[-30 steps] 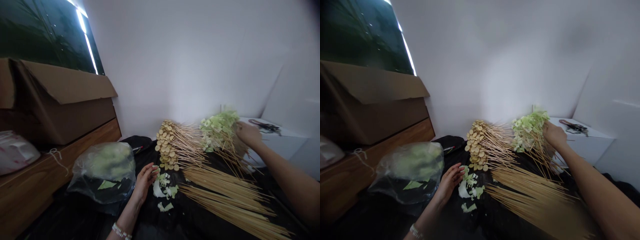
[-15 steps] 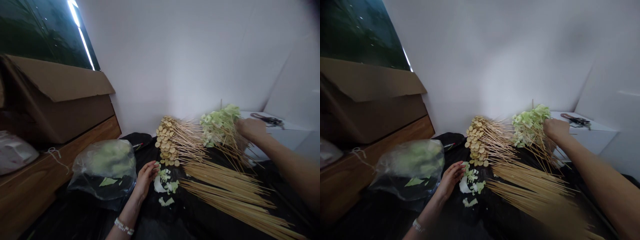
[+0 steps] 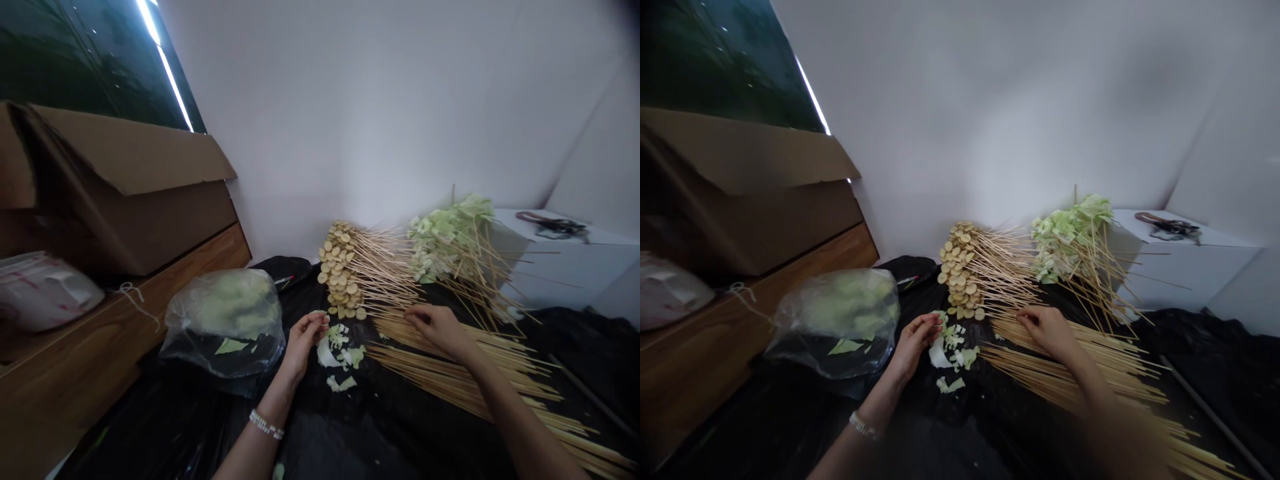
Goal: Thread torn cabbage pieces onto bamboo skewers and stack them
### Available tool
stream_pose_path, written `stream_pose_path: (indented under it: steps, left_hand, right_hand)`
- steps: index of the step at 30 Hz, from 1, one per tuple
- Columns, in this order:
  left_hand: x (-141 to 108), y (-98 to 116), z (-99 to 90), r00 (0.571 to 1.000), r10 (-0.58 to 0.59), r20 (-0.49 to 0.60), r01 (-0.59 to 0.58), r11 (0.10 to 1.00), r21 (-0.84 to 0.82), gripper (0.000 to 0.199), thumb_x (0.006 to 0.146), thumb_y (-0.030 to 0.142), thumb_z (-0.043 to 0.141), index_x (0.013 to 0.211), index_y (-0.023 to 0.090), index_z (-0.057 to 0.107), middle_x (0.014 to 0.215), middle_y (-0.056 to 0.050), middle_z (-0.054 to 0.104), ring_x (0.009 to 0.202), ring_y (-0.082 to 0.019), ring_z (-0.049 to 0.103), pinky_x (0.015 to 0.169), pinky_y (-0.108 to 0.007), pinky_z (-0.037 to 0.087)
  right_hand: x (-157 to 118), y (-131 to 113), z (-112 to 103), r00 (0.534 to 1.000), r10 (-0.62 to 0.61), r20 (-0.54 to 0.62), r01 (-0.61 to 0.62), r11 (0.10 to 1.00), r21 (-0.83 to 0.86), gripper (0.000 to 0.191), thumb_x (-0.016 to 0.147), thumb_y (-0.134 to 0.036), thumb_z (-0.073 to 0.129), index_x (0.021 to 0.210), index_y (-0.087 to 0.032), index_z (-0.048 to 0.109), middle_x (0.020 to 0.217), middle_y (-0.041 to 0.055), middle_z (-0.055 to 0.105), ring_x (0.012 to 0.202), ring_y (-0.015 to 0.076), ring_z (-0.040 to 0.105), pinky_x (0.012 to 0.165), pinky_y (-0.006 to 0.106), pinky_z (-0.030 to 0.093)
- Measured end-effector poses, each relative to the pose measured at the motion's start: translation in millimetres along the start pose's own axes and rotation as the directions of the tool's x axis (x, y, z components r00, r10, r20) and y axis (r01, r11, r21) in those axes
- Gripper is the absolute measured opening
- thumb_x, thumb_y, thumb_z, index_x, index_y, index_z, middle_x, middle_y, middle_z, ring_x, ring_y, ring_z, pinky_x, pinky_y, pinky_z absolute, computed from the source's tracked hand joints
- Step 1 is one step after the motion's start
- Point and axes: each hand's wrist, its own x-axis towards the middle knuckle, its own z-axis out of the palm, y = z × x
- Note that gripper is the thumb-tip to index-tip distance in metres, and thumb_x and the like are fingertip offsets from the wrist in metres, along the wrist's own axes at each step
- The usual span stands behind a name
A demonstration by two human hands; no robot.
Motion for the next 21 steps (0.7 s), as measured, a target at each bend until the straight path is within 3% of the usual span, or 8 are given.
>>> stream_pose_path:
  steps: [5, 10, 16, 21]
  left_hand:
    - [0, -2, 0.9, 1.000, 0.001, 0.013, -0.001, 1.000, 0.011, 0.035, 0.069, 0.042, 0.075, 0.091, 0.014, 0.070, 0.094, -0.010, 0.072, 0.082, -0.017, 0.066, 0.074, -0.026, 0.048]
    - [0, -3, 1.1, 0.999, 0.020, 0.031, -0.021, 0.999, 0.039, 0.035, 0.071, 0.042, 0.074, 0.091, 0.014, 0.070, 0.095, -0.011, 0.072, 0.082, -0.018, 0.066, 0.072, -0.025, 0.048]
    - [4, -1, -4.5, 0.997, 0.074, 0.034, -0.078, 0.989, 0.125, 0.031, 0.073, 0.041, 0.070, 0.087, 0.013, 0.070, 0.076, -0.005, 0.069, 0.066, -0.012, 0.061, 0.060, -0.021, 0.043]
    - [8, 3, -16.9, 0.971, 0.176, 0.163, -0.230, 0.878, 0.421, 0.019, 0.075, 0.030, 0.062, 0.081, 0.013, 0.070, 0.067, -0.003, 0.065, 0.060, -0.013, 0.056, 0.059, -0.023, 0.042]
  right_hand:
    - [-11, 0, 9, 0.984, -0.045, 0.169, 0.043, 0.999, 0.018, 0.019, 0.081, -0.027, 0.052, 0.076, -0.022, 0.070, 0.079, 0.0024, 0.070, 0.073, 0.0182, 0.062, 0.066, 0.028, 0.043]
    - [-18, -17, 22, 0.956, -0.058, 0.289, 0.092, 0.990, -0.104, 0.015, 0.075, -0.016, 0.053, 0.069, -0.020, 0.067, 0.074, 0.0030, 0.067, 0.072, 0.0169, 0.059, 0.064, 0.026, 0.036]
    - [-21, -28, 36, 0.950, 0.015, 0.312, 0.073, 0.961, -0.268, 0.020, 0.082, -0.015, 0.047, 0.075, -0.017, 0.065, 0.083, 0.0065, 0.066, 0.076, 0.0167, 0.058, 0.064, 0.026, 0.030]
    - [-24, -30, 44, 0.958, 0.013, 0.285, 0.084, 0.942, -0.326, 0.025, 0.088, -0.014, 0.040, 0.084, -0.016, 0.064, 0.085, 0.0083, 0.066, 0.076, 0.0175, 0.058, 0.064, 0.028, 0.028]
